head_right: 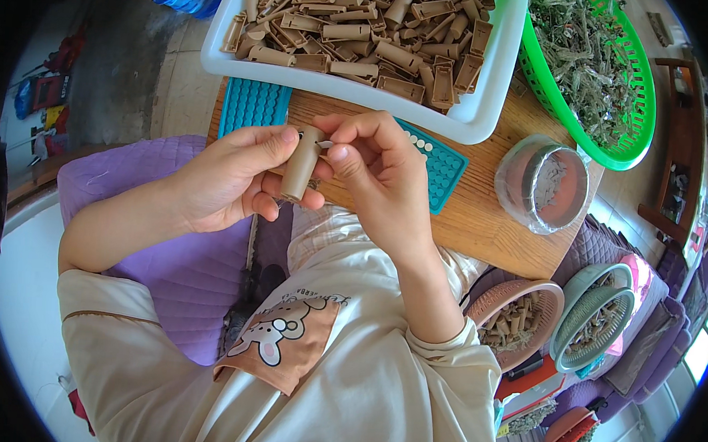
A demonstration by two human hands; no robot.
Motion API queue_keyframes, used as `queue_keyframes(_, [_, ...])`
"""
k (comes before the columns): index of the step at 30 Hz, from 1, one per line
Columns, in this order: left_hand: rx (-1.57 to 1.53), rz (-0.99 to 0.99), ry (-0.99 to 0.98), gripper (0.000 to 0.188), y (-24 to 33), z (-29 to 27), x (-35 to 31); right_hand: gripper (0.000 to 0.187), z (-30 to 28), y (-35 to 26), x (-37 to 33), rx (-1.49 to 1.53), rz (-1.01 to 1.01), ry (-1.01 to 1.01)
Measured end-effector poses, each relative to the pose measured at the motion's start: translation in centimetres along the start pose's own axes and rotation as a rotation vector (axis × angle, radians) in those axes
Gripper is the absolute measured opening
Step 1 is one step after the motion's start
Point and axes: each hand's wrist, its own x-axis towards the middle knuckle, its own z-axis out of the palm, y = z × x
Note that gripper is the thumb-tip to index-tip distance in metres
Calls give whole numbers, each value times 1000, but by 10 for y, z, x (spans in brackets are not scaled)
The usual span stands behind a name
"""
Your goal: The person is assembling parts of what appear to be small tobacco-related products (possibly small cigar-like items) by placing a filter or end-piece and wrapping them.
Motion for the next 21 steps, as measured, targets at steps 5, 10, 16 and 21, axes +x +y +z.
queue_keyframes(5, [12, 10, 31, 34, -1, -4, 2, 4, 3, 5, 3, -240, -61, 4])
queue_keyframes(10, [56, -5, 69, 33, -3, -6, 3, 3, 3, 8, 7, -287, -26, -39])
queue_keyframes(16, [81, -56, 41, 34, 3, -3, 2, 6, -3, 5, 8, -12, -28, -177])
queue_keyframes(21, [109, -91, 11, 36, 1, -5, 3, 16, -14, -3, 21, -354, -222, -355])
